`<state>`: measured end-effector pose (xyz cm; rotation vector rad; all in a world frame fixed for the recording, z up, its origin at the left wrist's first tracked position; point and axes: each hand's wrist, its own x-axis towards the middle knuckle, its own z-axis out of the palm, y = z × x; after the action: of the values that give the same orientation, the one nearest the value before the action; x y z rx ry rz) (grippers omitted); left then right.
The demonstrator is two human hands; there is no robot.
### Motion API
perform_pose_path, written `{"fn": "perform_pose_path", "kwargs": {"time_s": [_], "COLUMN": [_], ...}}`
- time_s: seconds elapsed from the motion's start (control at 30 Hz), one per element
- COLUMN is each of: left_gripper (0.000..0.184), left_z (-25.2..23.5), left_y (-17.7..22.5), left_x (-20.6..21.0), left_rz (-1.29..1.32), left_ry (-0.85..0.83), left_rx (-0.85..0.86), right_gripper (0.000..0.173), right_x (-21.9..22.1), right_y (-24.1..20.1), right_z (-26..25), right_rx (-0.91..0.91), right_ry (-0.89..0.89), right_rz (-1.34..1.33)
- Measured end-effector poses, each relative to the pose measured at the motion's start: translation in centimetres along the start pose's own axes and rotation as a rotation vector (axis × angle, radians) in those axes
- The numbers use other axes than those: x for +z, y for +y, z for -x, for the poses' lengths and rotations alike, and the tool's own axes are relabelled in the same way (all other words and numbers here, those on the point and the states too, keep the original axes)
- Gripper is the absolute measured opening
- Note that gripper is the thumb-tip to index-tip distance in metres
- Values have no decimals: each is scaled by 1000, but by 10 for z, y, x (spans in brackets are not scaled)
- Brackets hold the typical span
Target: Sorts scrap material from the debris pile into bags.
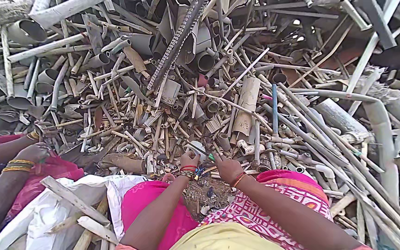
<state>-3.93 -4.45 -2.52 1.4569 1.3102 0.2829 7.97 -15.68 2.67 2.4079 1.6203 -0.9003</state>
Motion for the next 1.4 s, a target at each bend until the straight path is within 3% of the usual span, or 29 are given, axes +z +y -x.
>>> {"fn": "perform_pose_path", "kwargs": {"time_s": [0.1,0.23,0.3,0.37,0.5,0.63,0.67,0.77,0.8,0.83,0.87,0.9,0.93,0.97,1.03,1.07,1.17,1.2,1.3,1.4], "left_gripper": [25,25,24,23,20,18,18,24,29,31,30,29,30,32,32,31,16,12,3,11], "left_z": [-5,-6,-2,-5,-10,-9,-11,-19,-20,-22,-25,-28,-29,-27,-24,-23,-20,-16,-15,-9], "left_y": [-9,-1,4,3,9,17,18,22,24,24,23,22,20,22,25,25,23,25,18,9], "left_x": [3,-2,-6,-7,-12,-20,-21,-23,-24,-24,-23,-21,-21,-23,-23,-23,-23,-25,-24,-12], "left_rz": [-1,60,61,55,122,388,471,705,766,813,846,881,915,947,982,986,876,844,760,707], "left_ry": [14,75,85,100,158,228,245,275,268,253,271,294,316,319,314,299,240,188,-33,-263], "left_rx": [-44,-47,-42,-30,52,-15,-58,-222,-273,-306,-322,-330,-326,-317,-307,-294,-245,-224,-110,-48], "right_gripper": [56,50,56,54,55,57,56,45,45,50,59,64,63,59,48,47,56,54,54,63], "right_x": [-2,11,-2,-9,-5,-7,-5,39,45,38,20,6,1,3,31,40,11,7,7,12], "right_y": [-8,-5,-5,-2,-2,5,6,18,20,17,12,9,9,10,18,21,17,25,44,43], "right_z": [-2,4,-1,-7,3,-5,1,-8,-12,-11,-12,-19,-21,-17,-17,-20,-29,-37,-38,-32], "right_rx": [41,-89,15,96,99,164,115,-283,-321,-236,-70,55,107,77,-192,-276,62,114,-6,-160], "right_ry": [-76,265,-12,-136,-29,-13,98,841,836,602,245,46,17,130,652,731,-2,-30,169,200], "right_rz": [8,-35,35,46,-29,-87,-115,-130,-85,-24,13,6,-28,-62,-76,-57,-159,-344,-932,-1065]}}
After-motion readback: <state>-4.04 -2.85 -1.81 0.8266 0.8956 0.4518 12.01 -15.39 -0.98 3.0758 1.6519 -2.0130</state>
